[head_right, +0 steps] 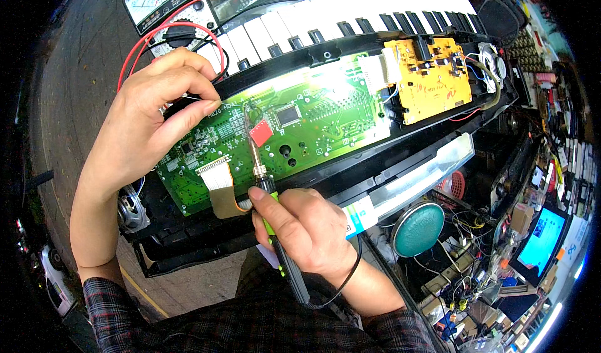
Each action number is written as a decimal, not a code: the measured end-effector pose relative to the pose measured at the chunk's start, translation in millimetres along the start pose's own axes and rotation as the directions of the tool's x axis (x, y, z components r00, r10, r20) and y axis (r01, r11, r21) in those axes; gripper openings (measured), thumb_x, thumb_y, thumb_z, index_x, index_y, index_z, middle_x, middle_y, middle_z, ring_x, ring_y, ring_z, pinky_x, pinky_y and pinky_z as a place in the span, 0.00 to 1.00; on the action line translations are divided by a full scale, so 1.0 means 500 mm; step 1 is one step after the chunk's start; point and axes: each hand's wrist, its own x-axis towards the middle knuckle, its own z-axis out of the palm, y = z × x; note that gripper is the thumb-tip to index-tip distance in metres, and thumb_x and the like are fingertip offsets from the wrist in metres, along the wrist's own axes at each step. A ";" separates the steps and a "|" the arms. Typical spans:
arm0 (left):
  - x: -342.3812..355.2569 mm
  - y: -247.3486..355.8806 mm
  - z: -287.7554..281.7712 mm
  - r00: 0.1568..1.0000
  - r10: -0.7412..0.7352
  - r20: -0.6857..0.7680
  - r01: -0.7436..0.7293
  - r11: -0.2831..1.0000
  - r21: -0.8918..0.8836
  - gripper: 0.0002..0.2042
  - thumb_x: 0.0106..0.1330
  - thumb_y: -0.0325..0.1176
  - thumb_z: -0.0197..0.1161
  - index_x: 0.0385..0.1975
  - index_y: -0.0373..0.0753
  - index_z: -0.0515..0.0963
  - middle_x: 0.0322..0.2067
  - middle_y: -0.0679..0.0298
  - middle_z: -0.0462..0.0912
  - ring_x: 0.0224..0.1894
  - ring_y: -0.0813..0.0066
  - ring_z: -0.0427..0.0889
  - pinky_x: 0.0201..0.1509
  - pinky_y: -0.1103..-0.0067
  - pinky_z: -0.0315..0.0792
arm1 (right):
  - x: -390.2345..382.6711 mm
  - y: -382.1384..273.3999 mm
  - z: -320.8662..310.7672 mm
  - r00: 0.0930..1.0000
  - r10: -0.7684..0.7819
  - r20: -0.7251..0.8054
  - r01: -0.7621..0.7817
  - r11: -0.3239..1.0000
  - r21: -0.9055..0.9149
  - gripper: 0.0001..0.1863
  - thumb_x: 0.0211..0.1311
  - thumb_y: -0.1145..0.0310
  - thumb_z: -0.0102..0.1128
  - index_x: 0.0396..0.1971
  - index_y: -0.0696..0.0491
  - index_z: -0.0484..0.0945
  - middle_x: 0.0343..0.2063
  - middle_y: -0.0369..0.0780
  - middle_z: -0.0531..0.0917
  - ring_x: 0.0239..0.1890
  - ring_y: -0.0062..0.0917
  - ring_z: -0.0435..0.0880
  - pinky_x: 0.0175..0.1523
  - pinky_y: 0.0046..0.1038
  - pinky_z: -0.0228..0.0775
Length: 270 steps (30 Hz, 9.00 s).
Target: The person uses a soldering iron to work on a green circuit board inside an electronic keyboard. They then test the keyboard by pressing keys and buttons on the control panel. Finally, they pick up a pair of pliers from a cluttered workbench.
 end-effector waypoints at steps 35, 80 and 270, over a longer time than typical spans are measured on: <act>-0.001 0.003 0.008 0.999 -0.032 -0.006 0.031 0.998 -0.046 0.04 0.67 0.23 0.70 0.38 0.33 0.82 0.45 0.57 0.82 0.49 0.60 0.85 0.55 0.70 0.76 | 0.001 -0.004 0.002 1.000 0.016 -0.011 -0.016 1.000 -0.009 0.31 0.42 0.77 0.83 0.54 0.57 0.88 0.34 0.37 0.78 0.28 0.27 0.82 0.27 0.28 0.75; -0.001 0.003 0.010 0.999 -0.038 -0.005 0.037 0.997 -0.067 0.05 0.68 0.23 0.69 0.39 0.33 0.81 0.44 0.55 0.81 0.49 0.57 0.85 0.55 0.69 0.77 | 0.008 -0.009 -0.002 0.999 0.040 -0.001 -0.040 0.999 -0.002 0.29 0.47 0.78 0.80 0.55 0.57 0.87 0.34 0.38 0.80 0.27 0.28 0.82 0.28 0.28 0.75; 0.065 0.100 0.001 0.947 -0.256 0.196 0.236 0.965 0.119 0.08 0.74 0.28 0.62 0.40 0.29 0.84 0.34 0.45 0.88 0.39 0.49 0.90 0.48 0.63 0.82 | 0.000 0.005 -0.028 0.996 0.057 -0.070 -0.047 0.990 0.134 0.24 0.57 0.77 0.74 0.56 0.61 0.84 0.38 0.45 0.87 0.35 0.35 0.86 0.41 0.34 0.82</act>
